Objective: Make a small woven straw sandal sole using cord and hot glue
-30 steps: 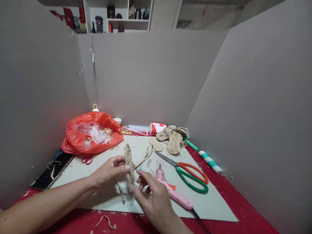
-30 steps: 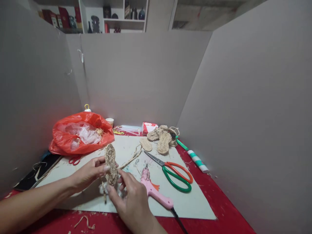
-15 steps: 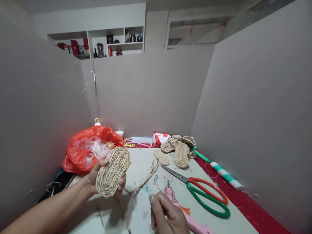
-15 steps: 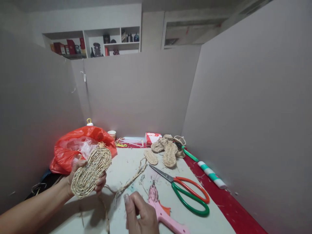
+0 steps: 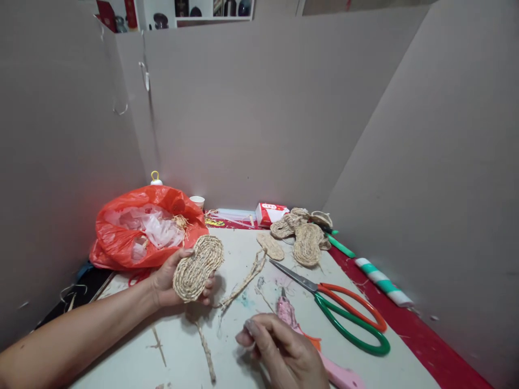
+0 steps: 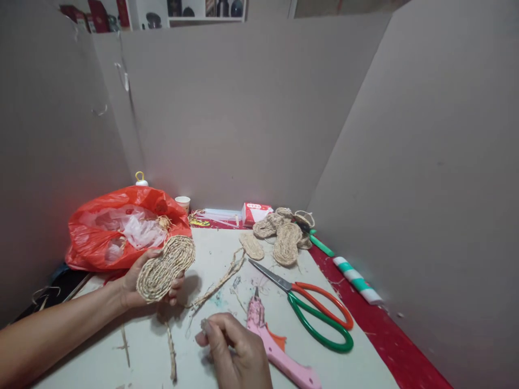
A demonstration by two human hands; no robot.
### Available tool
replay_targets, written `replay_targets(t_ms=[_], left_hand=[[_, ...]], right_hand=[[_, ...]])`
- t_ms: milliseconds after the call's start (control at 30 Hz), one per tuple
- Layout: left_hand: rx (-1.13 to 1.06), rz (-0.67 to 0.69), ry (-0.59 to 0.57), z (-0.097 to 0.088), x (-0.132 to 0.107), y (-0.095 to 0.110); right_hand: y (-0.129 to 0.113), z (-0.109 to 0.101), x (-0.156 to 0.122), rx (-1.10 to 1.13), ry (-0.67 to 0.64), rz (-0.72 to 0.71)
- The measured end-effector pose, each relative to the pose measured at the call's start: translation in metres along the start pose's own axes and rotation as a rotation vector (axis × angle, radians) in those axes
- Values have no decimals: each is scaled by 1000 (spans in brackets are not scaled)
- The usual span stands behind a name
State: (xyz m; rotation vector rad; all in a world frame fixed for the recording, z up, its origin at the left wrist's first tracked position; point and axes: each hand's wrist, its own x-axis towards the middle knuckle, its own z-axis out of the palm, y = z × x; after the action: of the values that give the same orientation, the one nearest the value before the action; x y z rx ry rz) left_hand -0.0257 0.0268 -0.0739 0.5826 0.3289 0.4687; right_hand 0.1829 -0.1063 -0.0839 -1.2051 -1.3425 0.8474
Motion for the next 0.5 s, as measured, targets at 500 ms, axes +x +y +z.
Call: replay_targets(t_ms=[500], left_hand=[[-7,152,217,45,-14,-27]], right_hand=[[0,1,3,1,-32,-178]])
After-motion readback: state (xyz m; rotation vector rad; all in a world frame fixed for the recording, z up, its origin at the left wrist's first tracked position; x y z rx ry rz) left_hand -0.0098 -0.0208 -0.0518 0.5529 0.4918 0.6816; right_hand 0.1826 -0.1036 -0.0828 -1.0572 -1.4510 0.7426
